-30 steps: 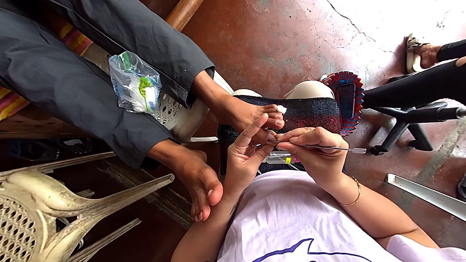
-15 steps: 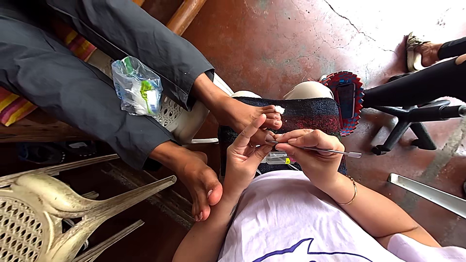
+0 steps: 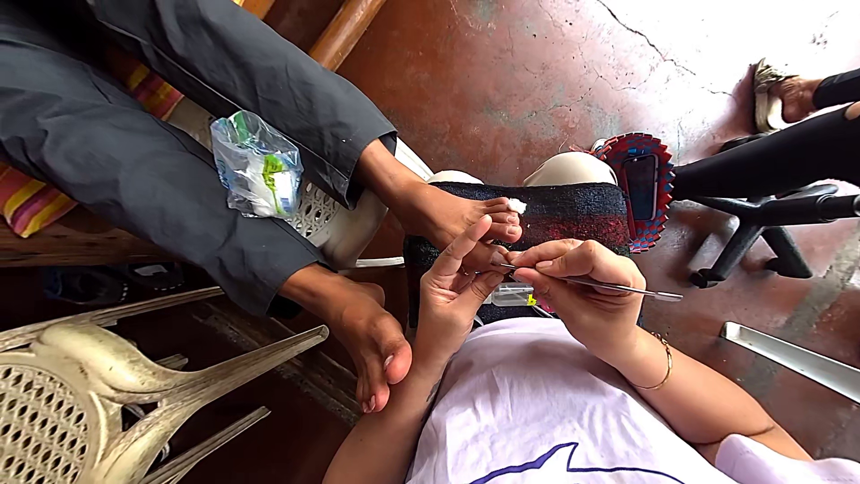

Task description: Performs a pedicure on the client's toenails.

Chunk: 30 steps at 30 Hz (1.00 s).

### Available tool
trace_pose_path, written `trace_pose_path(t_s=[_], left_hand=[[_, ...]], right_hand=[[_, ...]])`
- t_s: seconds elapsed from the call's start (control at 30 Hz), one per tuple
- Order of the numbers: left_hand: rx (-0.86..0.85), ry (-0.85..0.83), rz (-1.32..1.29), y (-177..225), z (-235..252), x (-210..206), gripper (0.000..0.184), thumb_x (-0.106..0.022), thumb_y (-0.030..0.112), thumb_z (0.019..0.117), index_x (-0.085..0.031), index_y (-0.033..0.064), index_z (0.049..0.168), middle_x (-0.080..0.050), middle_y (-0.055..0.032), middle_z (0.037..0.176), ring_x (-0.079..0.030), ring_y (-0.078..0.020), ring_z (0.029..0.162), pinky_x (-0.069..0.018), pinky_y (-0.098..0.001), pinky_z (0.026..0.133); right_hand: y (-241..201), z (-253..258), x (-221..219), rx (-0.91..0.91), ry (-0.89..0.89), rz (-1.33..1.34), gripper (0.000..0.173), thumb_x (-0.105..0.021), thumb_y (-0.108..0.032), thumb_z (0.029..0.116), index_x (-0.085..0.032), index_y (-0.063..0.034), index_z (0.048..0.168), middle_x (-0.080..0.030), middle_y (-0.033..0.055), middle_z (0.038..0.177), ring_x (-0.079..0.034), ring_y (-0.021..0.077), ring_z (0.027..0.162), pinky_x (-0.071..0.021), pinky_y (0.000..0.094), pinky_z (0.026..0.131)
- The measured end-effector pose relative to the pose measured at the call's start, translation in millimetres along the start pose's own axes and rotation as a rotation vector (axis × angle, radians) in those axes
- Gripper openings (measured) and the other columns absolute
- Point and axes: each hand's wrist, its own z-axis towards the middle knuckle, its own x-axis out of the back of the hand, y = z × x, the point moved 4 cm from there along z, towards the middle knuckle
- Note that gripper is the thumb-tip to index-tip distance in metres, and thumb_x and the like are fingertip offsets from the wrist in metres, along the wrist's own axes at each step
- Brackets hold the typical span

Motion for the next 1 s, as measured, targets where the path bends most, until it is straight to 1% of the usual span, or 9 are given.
trace_pose_path(t_s=[0.07, 0.17, 0.23, 0.3, 0.43, 0.57, 0.7, 0.8, 1.0], left_hand=[[0.001, -0.004, -0.005, 0, 0, 0, 0.057, -0.068, -0.003, 0.0927, -0.059, 0.0206, 0.144, -0.066, -0.0063, 0.131, -0.066, -0.0169, 0.115, -0.0559, -0.0318, 0.099], [0.001, -0.013, -0.018, 0, 0, 0, 0.056, -0.068, -0.002, 0.093, -0.059, 0.0204, 0.144, -0.067, -0.0055, 0.129, -0.067, -0.0157, 0.113, -0.0557, -0.0308, 0.099], [0.008, -0.01, -0.011, 0, 0, 0, 0.056, -0.068, -0.001, 0.0931, -0.059, 0.0208, 0.143, -0.068, -0.0042, 0.128, -0.067, -0.015, 0.113, -0.0556, -0.0305, 0.1], [0.006, -0.012, -0.011, 1, 0, 0, 0.056, -0.068, -0.001, 0.0932, -0.059, 0.0206, 0.144, -0.068, -0.0038, 0.127, -0.067, -0.0146, 0.113, -0.0554, -0.0301, 0.1], [0.001, -0.018, -0.019, 1, 1, 1, 0.055, -0.068, -0.001, 0.0933, -0.059, 0.0202, 0.143, -0.068, -0.0041, 0.127, -0.067, -0.0142, 0.113, -0.0555, -0.0301, 0.099], [-0.003, -0.03, -0.03, 1, 1, 1, 0.055, -0.067, -0.002, 0.0938, -0.059, 0.0203, 0.144, -0.067, -0.0047, 0.13, -0.066, -0.0147, 0.114, -0.0549, -0.0306, 0.1], [0.0, -0.019, -0.019, 0, 0, 2, 0.055, -0.068, -0.002, 0.0933, -0.06, 0.0218, 0.142, -0.069, -0.0038, 0.125, -0.067, -0.0138, 0.111, -0.0557, -0.0303, 0.099], [-0.008, -0.025, -0.027, 0, 0, 1, 0.055, -0.068, -0.002, 0.0934, -0.059, 0.0206, 0.143, -0.066, -0.0053, 0.13, -0.066, -0.0154, 0.115, -0.055, -0.0308, 0.1], [-0.004, -0.014, -0.013, 0, 0, 2, 0.056, -0.068, -0.002, 0.093, -0.06, 0.0215, 0.143, -0.067, -0.0046, 0.129, -0.066, -0.0148, 0.112, -0.0555, -0.0305, 0.099]], right_hand=[[-5, 2, -1, -0.007, -0.029, -0.061, 0.01, -0.072, 0.006, 0.0905, -0.064, 0.001, 0.091, -0.074, 0.0111, 0.097, -0.073, 0.0124, 0.085, -0.0626, 0.0238, 0.073], [-13, 6, -4, 0.025, -0.07, -0.196, 0.011, -0.073, 0.006, 0.0895, -0.063, 0.0022, 0.085, -0.074, 0.0123, 0.094, -0.074, 0.0127, 0.086, -0.0626, 0.0234, 0.074], [-18, 7, -5, 0.056, -0.1, -0.292, 0.009, -0.072, 0.005, 0.0894, -0.066, 0.0026, 0.084, -0.075, 0.0128, 0.093, -0.074, 0.0132, 0.09, -0.062, 0.0233, 0.077], [-20, 9, -7, 0.078, -0.118, -0.345, 0.007, -0.072, 0.004, 0.0892, -0.068, 0.0024, 0.084, -0.076, 0.0131, 0.093, -0.074, 0.0132, 0.091, -0.0614, 0.0229, 0.078], [-16, 11, -5, 0.092, -0.105, -0.285, 0.009, -0.075, 0.005, 0.0876, -0.067, 0.0025, 0.083, -0.076, 0.0124, 0.091, -0.075, 0.0135, 0.089, -0.0622, 0.0239, 0.078], [-9, 11, -2, 0.045, -0.084, -0.162, 0.009, -0.076, 0.005, 0.0865, -0.068, 0.0035, 0.085, -0.076, 0.0118, 0.093, -0.075, 0.0127, 0.088, -0.0625, 0.0237, 0.077], [-5, 10, -1, 0.005, -0.068, -0.079, 0.008, -0.076, 0.006, 0.0863, -0.069, 0.0038, 0.087, -0.076, 0.0113, 0.094, -0.075, 0.0128, 0.087, -0.063, 0.0239, 0.075], [-3, 10, -1, 0.002, -0.048, -0.043, 0.009, -0.077, 0.007, 0.0857, -0.069, 0.0033, 0.088, -0.076, 0.0109, 0.094, -0.075, 0.0136, 0.087, -0.0635, 0.025, 0.076], [2, 7, 0, -0.021, -0.03, 0.008, 0.009, -0.077, 0.006, 0.0865, -0.07, 0.0027, 0.091, -0.077, 0.0101, 0.094, -0.075, 0.0124, 0.085, -0.0633, 0.024, 0.074]])
